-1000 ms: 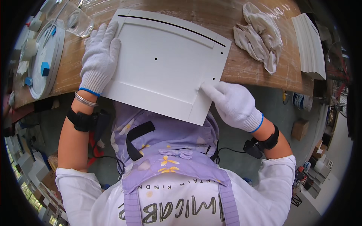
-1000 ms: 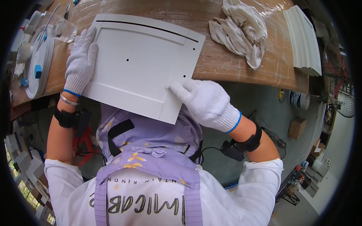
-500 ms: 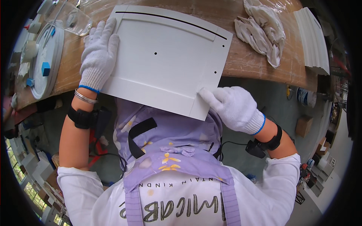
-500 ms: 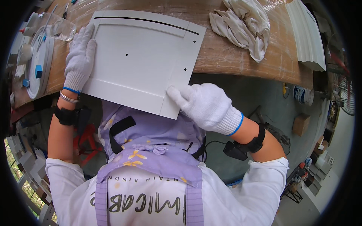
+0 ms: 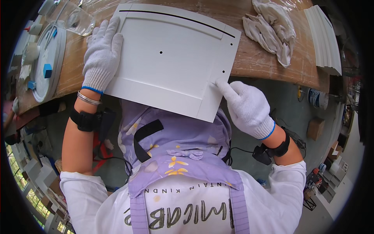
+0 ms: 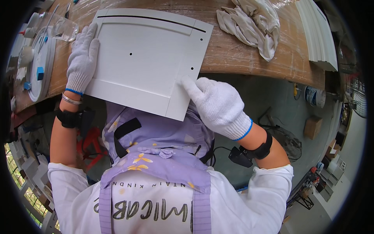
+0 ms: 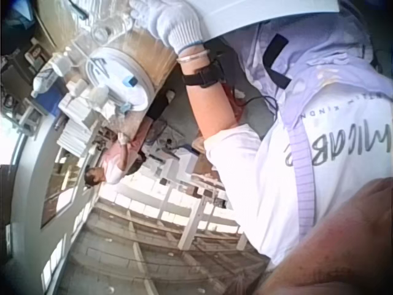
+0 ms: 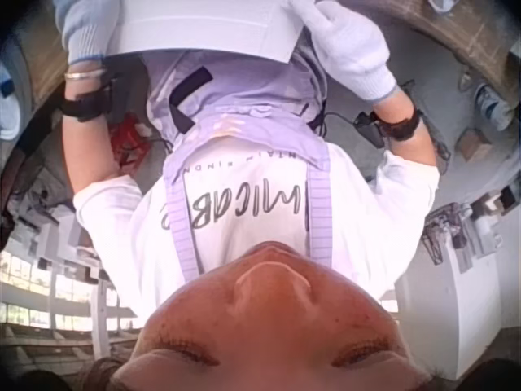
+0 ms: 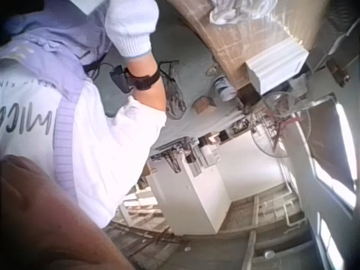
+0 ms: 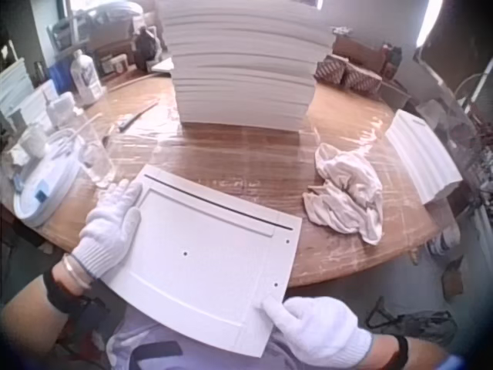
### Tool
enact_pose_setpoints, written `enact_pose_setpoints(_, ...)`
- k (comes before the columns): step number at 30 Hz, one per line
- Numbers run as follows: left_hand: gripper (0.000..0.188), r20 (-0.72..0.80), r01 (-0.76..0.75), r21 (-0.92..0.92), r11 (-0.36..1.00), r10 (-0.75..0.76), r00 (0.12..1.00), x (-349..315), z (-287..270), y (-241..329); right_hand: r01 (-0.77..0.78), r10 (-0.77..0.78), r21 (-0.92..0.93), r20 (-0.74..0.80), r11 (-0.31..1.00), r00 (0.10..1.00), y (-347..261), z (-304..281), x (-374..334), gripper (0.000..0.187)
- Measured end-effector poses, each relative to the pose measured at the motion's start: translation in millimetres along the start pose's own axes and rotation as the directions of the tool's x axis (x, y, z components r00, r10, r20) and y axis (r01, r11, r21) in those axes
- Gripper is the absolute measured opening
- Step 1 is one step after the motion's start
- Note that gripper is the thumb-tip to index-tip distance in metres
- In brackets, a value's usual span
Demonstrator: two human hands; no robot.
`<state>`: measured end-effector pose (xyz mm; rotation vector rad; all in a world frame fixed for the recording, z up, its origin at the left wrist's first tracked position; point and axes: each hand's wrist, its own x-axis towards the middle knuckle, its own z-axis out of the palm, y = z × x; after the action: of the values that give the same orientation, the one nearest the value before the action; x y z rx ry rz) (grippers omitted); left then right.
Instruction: The worker is cleaning and inspecting white furniture panels, using a scraper to remove burrs or residue and a cloth with liquid to wipe the surfaces.
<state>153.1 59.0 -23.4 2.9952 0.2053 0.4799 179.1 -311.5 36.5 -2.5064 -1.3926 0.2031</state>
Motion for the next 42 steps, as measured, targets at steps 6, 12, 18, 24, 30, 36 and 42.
enact_pose_setpoints(6,0.047,0.033,0.005,0.004,1.0,-0.005,0.999,0,-1,1,0.256,-0.267,0.081,0.177,0.963,0.947,-22,-1,-12,0.039)
enact_pose_setpoints(12,0.047,0.076,0.021,0.026,0.999,-0.023,0.997,-1,-11,9,0.098,-0.097,-0.001,-0.136,0.995,0.986,46,-16,37,0.034)
enact_pose_setpoints(18,0.046,0.081,0.023,0.039,0.999,-0.026,0.996,-1,-14,14,-0.056,0.088,0.088,-0.425,0.995,0.901,93,-15,49,0.033)
enact_pose_setpoints(24,0.045,0.105,0.016,0.03,0.999,-0.019,0.994,0,-19,17,-0.02,0.032,0.06,-0.222,0.998,0.975,90,-12,45,0.03)
enact_pose_setpoints(30,0.046,0.133,0.053,-0.032,0.998,-0.048,0.99,0,-21,16,-0.001,0.06,0.122,-0.484,0.993,0.873,100,-4,53,0.026)
enact_pose_setpoints(36,0.045,0.123,0.027,-0.024,0.999,-0.024,0.992,2,-19,15,-0.152,0.189,0.117,-0.46,0.981,0.867,111,-2,58,0.025)
enact_pose_setpoints(42,0.045,0.122,0.054,-0.05,0.997,-0.047,0.991,0,-19,16,-0.023,0.036,0.037,-0.431,0.999,0.901,96,-7,60,0.025)
